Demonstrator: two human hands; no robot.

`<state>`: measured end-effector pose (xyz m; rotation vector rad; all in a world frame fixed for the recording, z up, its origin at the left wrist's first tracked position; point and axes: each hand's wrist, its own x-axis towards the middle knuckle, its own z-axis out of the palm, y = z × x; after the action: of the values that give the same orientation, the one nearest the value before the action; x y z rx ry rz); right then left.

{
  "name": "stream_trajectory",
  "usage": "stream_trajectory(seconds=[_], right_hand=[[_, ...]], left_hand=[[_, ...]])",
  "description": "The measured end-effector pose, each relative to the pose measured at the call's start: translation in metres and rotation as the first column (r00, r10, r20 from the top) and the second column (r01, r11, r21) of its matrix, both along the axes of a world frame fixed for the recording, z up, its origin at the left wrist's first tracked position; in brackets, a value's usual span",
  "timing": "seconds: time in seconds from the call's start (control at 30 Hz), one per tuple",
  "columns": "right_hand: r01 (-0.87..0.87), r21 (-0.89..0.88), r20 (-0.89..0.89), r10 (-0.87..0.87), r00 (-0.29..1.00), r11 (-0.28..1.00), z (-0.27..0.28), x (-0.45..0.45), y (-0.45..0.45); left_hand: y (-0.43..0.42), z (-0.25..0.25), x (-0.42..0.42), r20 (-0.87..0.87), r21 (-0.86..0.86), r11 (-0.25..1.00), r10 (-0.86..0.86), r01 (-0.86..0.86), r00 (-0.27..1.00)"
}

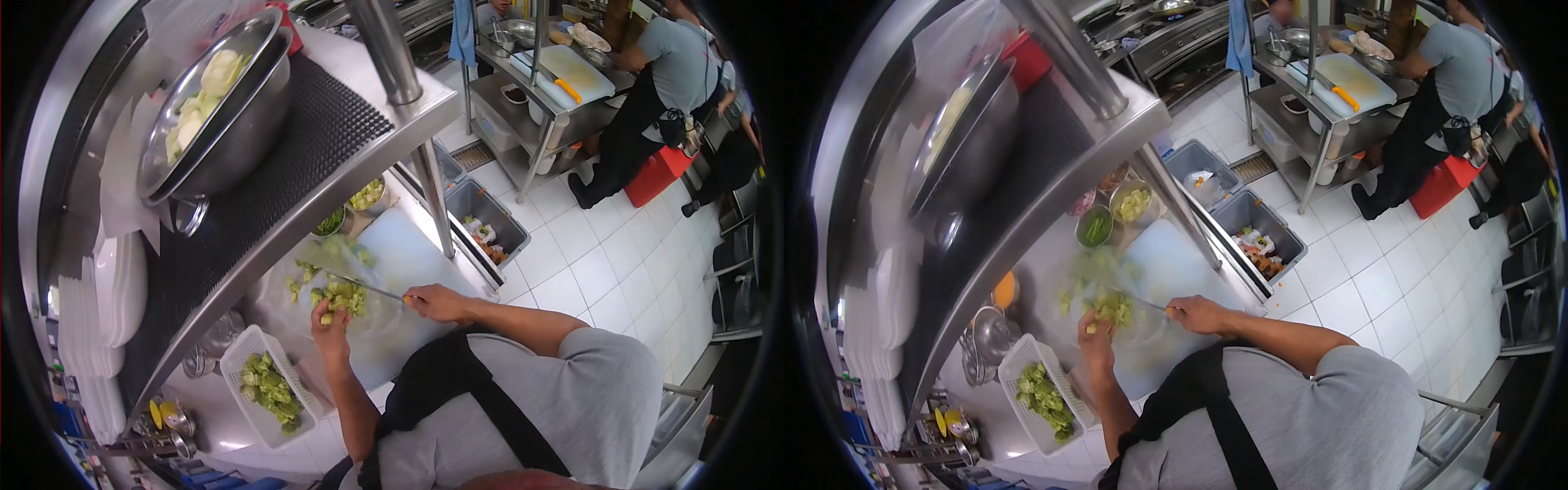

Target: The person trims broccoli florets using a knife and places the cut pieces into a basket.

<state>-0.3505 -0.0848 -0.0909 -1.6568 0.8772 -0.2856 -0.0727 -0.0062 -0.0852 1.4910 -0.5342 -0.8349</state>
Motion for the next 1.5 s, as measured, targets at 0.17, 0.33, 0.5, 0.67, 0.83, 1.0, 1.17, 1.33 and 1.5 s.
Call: stream_trajectory(seconds=[0.17, 0.33, 0.5, 0.67, 0.83, 1.0, 1.17, 1.33, 1.5], right_hand=[[-0.021, -0.151, 0.18, 0.049, 0.983, 0.988, -0.042, -0.003, 0.005], [0.095, 0.257, 0.113, -0.127, 0.985, 0.962, 0.016, -0.003, 0.013], [0.012, 0.237, 0.017, -0.017, 1.0, 0.971, 0.026, -0.008, 0.01], [-0.004, 0.232, -0.031, 0.012, 0.999, 0.973, 0.03, -0.008, 0.015], [0.0, 0.226, -0.028, 0.006, 1.0, 0.974, 0.025, -0.01, 0.013], [-0.026, 0.207, -0.022, 0.031, 0.999, 0.978, 0.023, -0.012, 0.012], [-0.054, 0.084, -0.052, 0.058, 0.997, 0.995, 0.024, -0.01, 0.011], [-0.065, -0.188, -0.027, 0.061, 0.998, 0.98, 0.02, 0.005, 0.014], [-0.05, -0.048, -0.002, 0.05, 0.999, 0.998, 0.014, 0.029, 0.002]], left_hand=[[0.005, -0.022, 0.008, 0.388, 0.043, 0.987, -0.162, 0.158, 0.907], [0.007, 0.007, -0.005, 0.212, 0.02, 0.997, -0.076, 0.073, 0.974], [0.002, -0.016, 0.002, 0.396, 0.032, 0.995, -0.1, 0.096, 0.913], [-0.001, -0.028, -0.008, 0.592, -0.02, 1.0, 0.029, -0.021, 0.806], [-0.007, -0.036, -0.013, 0.527, -0.083, 0.989, 0.15, -0.125, 0.837], [-0.01, -0.023, -0.014, 0.541, 0.026, 0.986, 0.124, -0.165, 0.832], [-0.012, -0.031, -0.012, 0.586, 0.044, 0.983, 0.121, -0.18, 0.802], [-0.01, -0.032, -0.013, 0.649, 0.13, 0.971, 0.072, -0.203, 0.758], [-0.003, -0.02, -0.016, 0.537, 0.031, 0.99, 0.102, -0.14, 0.837]])
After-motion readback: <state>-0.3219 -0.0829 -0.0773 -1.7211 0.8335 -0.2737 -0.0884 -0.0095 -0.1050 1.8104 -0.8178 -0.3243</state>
